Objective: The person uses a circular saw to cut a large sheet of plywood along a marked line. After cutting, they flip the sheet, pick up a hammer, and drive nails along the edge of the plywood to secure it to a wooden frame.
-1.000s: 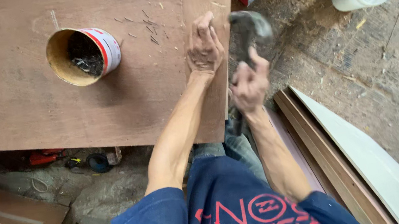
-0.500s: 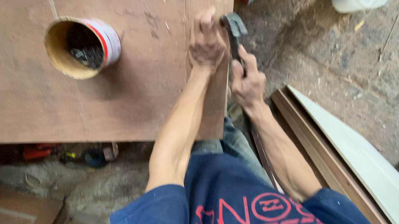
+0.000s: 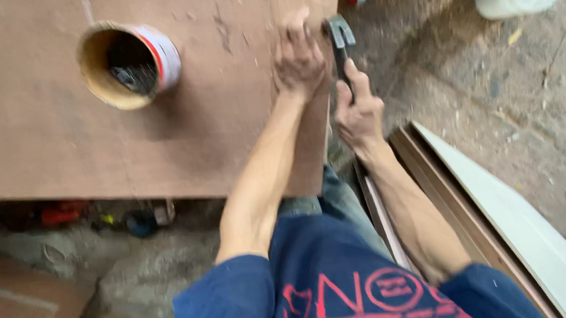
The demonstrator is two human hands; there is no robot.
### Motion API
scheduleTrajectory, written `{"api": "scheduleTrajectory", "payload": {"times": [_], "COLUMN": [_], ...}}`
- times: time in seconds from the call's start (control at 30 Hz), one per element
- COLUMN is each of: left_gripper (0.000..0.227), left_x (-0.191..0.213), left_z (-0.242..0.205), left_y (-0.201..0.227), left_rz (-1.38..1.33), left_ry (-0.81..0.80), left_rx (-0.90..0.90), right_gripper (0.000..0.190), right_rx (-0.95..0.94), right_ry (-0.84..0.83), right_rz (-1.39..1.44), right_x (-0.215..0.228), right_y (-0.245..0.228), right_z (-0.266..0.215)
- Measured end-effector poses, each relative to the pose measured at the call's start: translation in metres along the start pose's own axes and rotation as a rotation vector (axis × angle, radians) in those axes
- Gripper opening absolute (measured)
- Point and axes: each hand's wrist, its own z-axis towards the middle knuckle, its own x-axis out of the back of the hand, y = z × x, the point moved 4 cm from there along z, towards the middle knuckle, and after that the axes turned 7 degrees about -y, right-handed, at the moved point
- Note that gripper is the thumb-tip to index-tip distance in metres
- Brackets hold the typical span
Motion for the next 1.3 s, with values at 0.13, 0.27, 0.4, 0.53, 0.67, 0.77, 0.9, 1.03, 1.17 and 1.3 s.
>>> {"api": "scheduleTrajectory", "payload": {"times": [0.13,0.27,0.4,0.53,0.67,0.77,0.9,1.03,1.17,1.3], "left_gripper": [0.026,0.036,0.046,0.024,0.018,0.018,0.017,0.029,0.02,0.021], "left_x": [0.016,0.06,0.097,0.098,0.083,0.08,0.094,0.1,0.077,0.055], "left_z": [-0.01,0.006,0.008,-0.002,0.003,0.012,0.013,0.017,0.014,0.018], "left_y": [-0.014,-0.052,-0.073,-0.08,-0.085,-0.086,-0.077,-0.062,-0.066,-0.074], "left_rz": [0.013,0.193,0.362,0.357,0.374,0.431,0.372,0.265,0.408,0.596], "left_ry": [-0.054,-0.069,-0.092,-0.272,-0.429,-0.441,-0.357,-0.221,-0.312,-0.357], "left_rx": [0.076,0.208,0.167,0.284,0.375,0.366,0.383,0.346,0.485,0.541], "right_gripper": [0.037,0.039,0.042,0.042,0.044,0.046,0.046,0.045,0.042,0.038], "right_rx": [-0.039,-0.102,-0.198,-0.275,-0.261,-0.304,-0.419,-0.385,-0.243,-0.094], "right_ry": [0.055,-0.012,-0.023,-0.028,-0.008,0.005,-0.014,-0.091,-0.135,-0.138], "right_rz": [0.272,0.384,0.445,0.452,0.412,0.469,0.598,0.587,0.488,0.363], "right_x": [0.011,0.028,0.032,0.031,0.034,0.032,0.029,0.035,0.046,0.061], "right_y": [-0.01,-0.017,-0.02,-0.028,-0.033,-0.032,-0.019,-0.007,0.004,0.015], "right_z": [-0.02,-0.033,-0.04,-0.049,-0.047,-0.048,-0.047,-0.029,-0.009,0.011]}}
